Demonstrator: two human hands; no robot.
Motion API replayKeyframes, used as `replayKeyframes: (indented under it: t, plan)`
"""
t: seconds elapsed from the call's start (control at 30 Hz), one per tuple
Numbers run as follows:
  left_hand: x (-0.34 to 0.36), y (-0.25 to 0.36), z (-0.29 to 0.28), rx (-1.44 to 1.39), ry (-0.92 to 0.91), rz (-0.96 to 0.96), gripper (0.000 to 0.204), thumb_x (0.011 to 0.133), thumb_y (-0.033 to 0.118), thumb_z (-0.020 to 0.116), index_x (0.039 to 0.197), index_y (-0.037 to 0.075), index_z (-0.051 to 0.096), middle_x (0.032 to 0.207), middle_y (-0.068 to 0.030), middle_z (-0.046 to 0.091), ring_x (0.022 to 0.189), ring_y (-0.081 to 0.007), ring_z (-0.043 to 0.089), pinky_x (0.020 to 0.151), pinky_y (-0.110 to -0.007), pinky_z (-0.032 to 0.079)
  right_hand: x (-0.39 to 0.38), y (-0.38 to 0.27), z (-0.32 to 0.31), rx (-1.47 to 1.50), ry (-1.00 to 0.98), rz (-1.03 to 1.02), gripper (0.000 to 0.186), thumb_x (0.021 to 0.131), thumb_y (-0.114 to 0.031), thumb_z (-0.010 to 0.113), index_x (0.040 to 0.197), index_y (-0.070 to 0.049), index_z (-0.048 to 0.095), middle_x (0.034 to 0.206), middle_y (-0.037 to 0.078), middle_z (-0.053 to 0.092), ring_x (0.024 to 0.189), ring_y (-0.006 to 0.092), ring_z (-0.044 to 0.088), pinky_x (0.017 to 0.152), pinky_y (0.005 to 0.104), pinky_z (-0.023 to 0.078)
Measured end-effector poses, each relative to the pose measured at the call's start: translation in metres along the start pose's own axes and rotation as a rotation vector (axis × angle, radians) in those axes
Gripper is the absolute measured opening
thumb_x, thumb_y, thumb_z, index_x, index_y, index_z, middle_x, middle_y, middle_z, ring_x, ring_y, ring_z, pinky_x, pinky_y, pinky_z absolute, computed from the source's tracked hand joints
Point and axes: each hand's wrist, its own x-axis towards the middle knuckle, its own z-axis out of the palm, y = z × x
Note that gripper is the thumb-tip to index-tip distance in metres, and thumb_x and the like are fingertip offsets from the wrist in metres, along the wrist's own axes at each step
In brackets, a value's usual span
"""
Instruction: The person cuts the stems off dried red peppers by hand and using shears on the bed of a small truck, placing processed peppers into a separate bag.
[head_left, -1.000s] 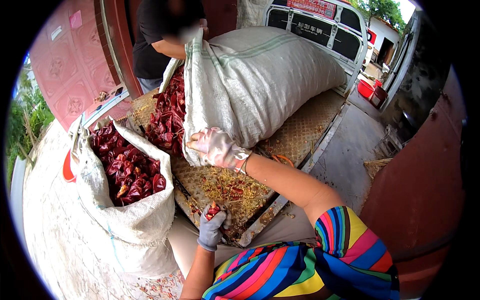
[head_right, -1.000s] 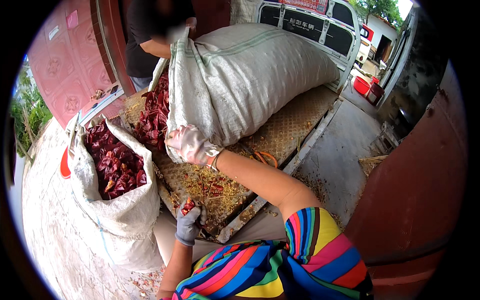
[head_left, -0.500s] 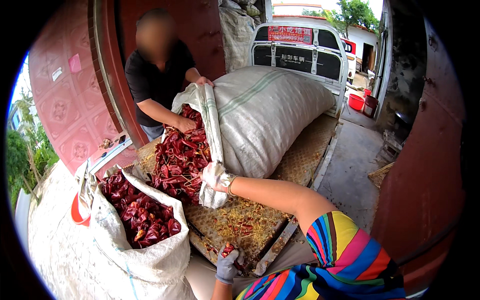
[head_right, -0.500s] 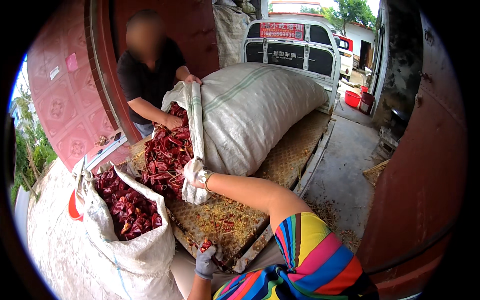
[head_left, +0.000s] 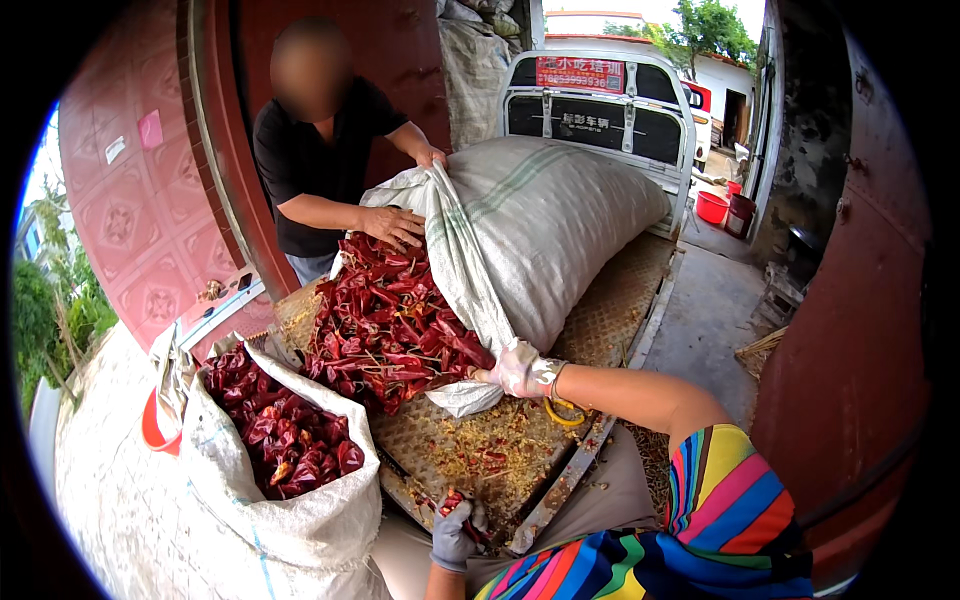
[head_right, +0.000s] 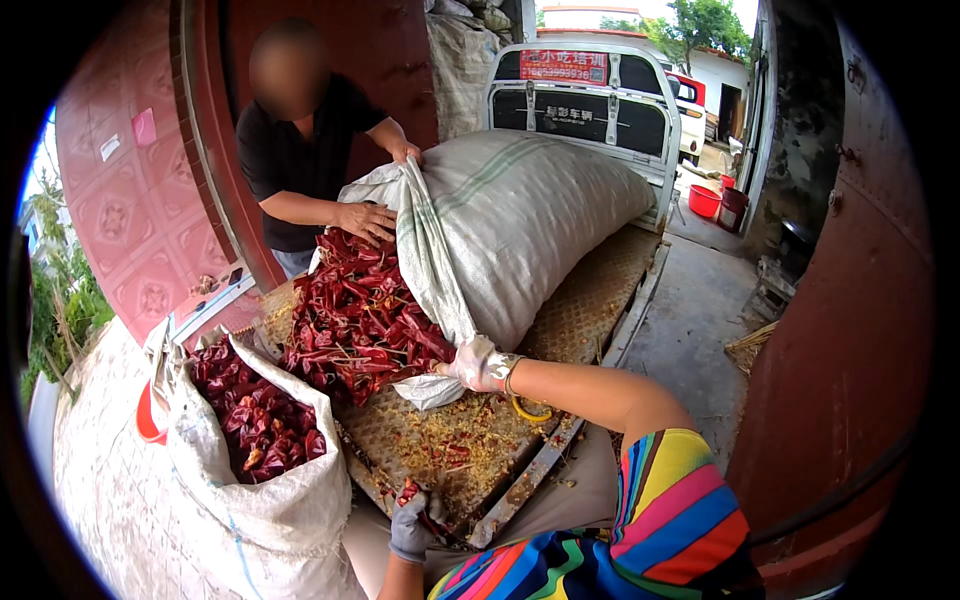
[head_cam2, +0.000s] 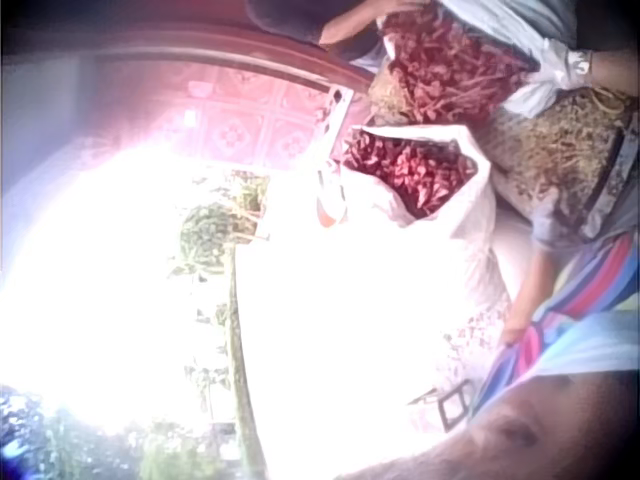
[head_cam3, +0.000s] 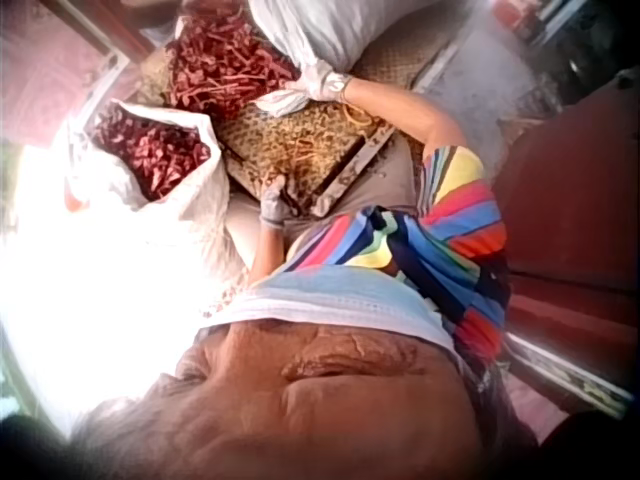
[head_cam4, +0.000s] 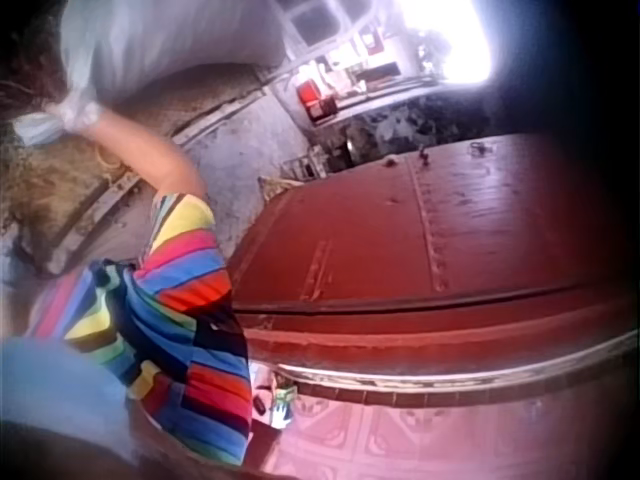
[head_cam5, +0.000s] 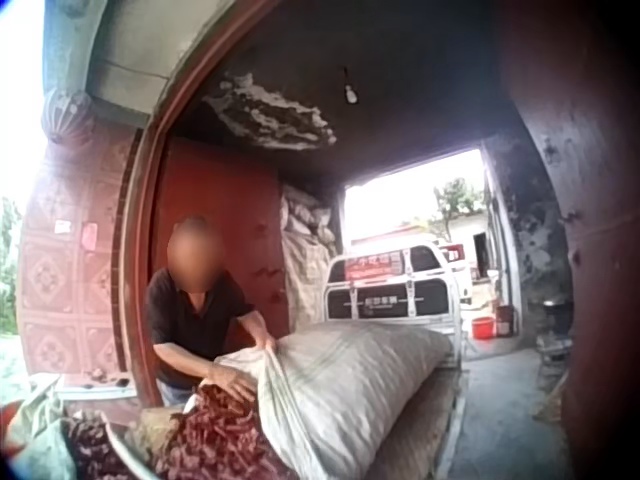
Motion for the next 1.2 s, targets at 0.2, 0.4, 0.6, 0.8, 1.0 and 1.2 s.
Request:
replayKeyframes:
  t: [0.2,0.4,0.6,0.8,1.0,1.2]
  plan:
    - [0.000,0.001,0.006,0.074,0.005,0.003,0.013,0.086,0.018,0.057,0.092,0.009,0.052,0.071,-0.0065,0.054,0.058,-0.0168,0.049,0.052,-0.029,0.040,-0.009,0.032,-0.011,-0.218,0.006,-0.180,0.061,0.083,-0.015,0.047,0.139,-0.037,0.037,0.081,0.001,0.065,0.060,0.0175,0.065,0.041,0.0350,0.045]
    - [-0.001,0.003,0.010,0.054,0.006,0.011,0.016,0.085,0.020,0.059,0.097,0.010,0.055,0.074,-0.0067,0.056,0.059,-0.0167,0.050,0.051,-0.029,0.040,-0.011,0.003,0.023,-0.200,0.017,-0.277,0.041,0.080,-0.013,0.047,0.117,-0.027,0.058,0.076,0.003,0.063,0.065,0.0229,0.065,0.043,0.0385,0.046]
    - [-0.001,0.003,0.014,0.067,-0.022,0.064,0.022,0.085,0.019,0.061,0.101,0.007,0.052,0.073,-0.0086,0.054,0.059,-0.0158,0.049,0.052,-0.029,0.042,-0.020,0.002,0.065,-0.256,0.116,-0.407,0.020,0.074,-0.013,0.050,0.092,-0.010,0.059,0.071,0.004,0.062,0.060,0.0225,0.063,0.042,0.0405,0.045]
    - [-0.002,0.001,0.011,0.072,-0.021,0.045,0.021,0.086,0.019,0.060,0.101,0.007,0.051,0.068,-0.0072,0.050,0.056,-0.0150,0.046,0.051,-0.028,0.041,0.001,-0.020,0.039,-0.173,0.077,-0.188,0.026,0.070,-0.018,0.059,0.090,-0.002,0.065,0.077,0.007,0.064,0.061,0.0216,0.063,0.047,0.0416,0.046]
    - [-0.003,0.004,0.010,0.094,-0.035,0.049,0.020,0.087,0.020,0.057,0.101,0.007,0.051,0.071,-0.0069,0.051,0.058,-0.0155,0.046,0.050,-0.028,0.041,0.006,-0.009,0.010,-0.233,0.055,-0.144,0.043,0.087,-0.030,0.051,0.128,-0.016,0.050,0.104,0.011,0.059,0.070,0.0216,0.065,0.051,0.0371,0.049]
    - [-0.002,0.004,0.014,0.038,-0.023,0.047,0.025,0.085,0.019,0.061,0.102,0.004,0.051,0.070,-0.0075,0.052,0.058,-0.0156,0.047,0.051,-0.029,0.042,-0.010,-0.017,-0.020,0.042,0.216,-0.104,0.030,0.084,-0.027,0.056,0.110,-0.013,0.057,0.092,0.011,0.061,0.075,0.0265,0.066,0.059,0.0399,0.052]
